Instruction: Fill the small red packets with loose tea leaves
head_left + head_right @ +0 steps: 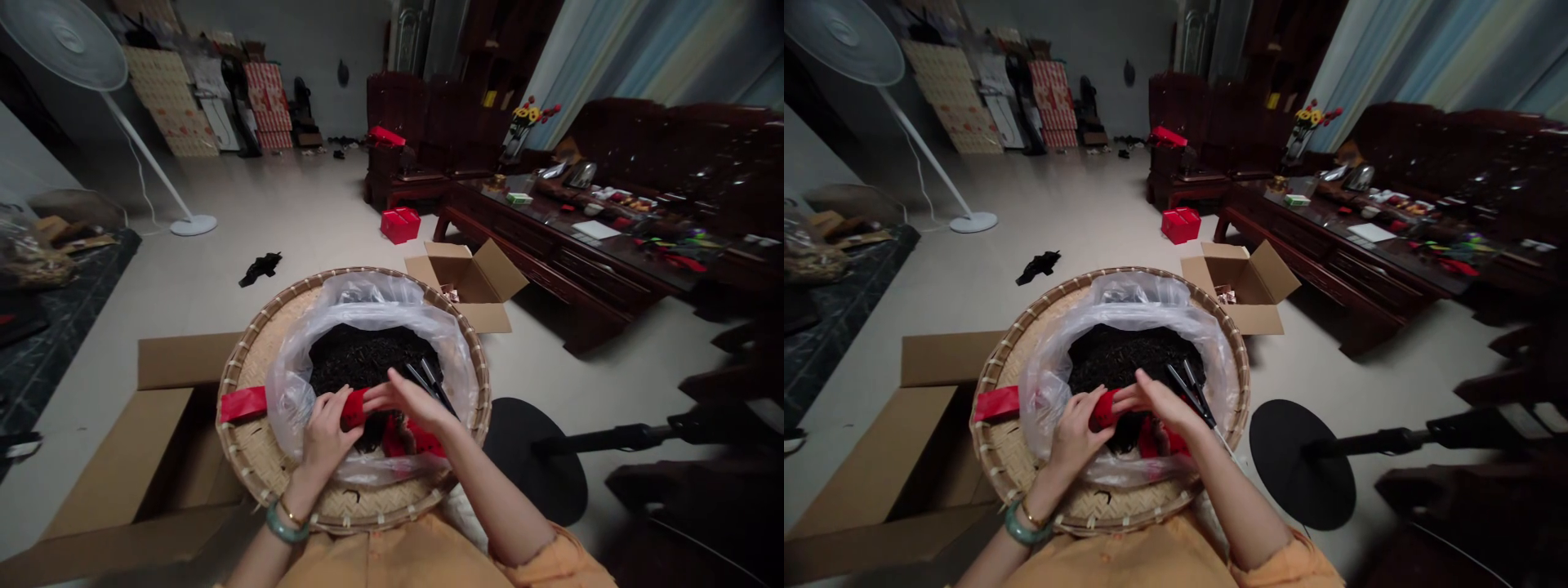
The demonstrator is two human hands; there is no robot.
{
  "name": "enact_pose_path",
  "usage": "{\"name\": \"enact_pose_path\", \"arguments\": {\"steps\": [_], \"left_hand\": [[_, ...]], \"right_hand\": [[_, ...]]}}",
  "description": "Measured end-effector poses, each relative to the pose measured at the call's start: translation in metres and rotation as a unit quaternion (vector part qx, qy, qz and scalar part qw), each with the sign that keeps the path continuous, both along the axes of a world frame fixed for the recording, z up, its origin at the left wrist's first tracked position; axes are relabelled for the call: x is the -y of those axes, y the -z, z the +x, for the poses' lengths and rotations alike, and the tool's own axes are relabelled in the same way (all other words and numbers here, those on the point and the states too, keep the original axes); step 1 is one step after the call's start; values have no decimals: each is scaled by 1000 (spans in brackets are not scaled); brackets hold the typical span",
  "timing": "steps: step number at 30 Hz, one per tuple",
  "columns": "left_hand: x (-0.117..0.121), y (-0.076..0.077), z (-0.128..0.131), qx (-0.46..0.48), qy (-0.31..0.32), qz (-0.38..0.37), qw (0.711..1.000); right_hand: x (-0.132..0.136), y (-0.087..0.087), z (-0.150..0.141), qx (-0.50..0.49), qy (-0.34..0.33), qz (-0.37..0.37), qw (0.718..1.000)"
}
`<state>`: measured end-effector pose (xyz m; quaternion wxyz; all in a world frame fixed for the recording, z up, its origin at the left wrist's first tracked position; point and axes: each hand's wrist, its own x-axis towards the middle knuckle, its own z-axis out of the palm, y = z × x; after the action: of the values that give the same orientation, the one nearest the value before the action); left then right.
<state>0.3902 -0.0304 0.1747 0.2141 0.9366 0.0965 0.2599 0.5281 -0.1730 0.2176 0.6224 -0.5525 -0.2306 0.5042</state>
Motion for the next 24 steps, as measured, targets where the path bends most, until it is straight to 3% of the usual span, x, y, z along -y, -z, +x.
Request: {"name": "enact_pose_path", "arguments": {"steps": [2, 4, 6, 8, 11, 13, 19, 24], "left_hand": [[-3, 1, -1, 24, -45, -15, 999], [-7, 1, -1, 41, -78, -26, 996], [-9, 1, -1, 49, -101, -37, 993], [-11, 2, 0, 50, -113, -48, 991], [-12, 3, 0, 58, -123, -61, 989], [-13, 4, -1, 62, -126, -63, 988], [-15, 4, -3, 64, -120, -63, 989], [-14, 1, -2, 65, -126, -62, 988]], "right_hand": [[10, 2, 9, 74, 90, -23, 993], [17, 10, 10, 221, 145, -82, 961], [18, 22, 2, 375, 127, -149, 906], [10, 33, -11, 468, 105, -217, 850], [-11, 41, -30, 533, 83, -298, 788], [-24, 42, -38, 555, 75, -322, 763], [-32, 42, -40, 569, 52, -330, 752], [-28, 48, -33, 554, 71, -285, 779]]}}
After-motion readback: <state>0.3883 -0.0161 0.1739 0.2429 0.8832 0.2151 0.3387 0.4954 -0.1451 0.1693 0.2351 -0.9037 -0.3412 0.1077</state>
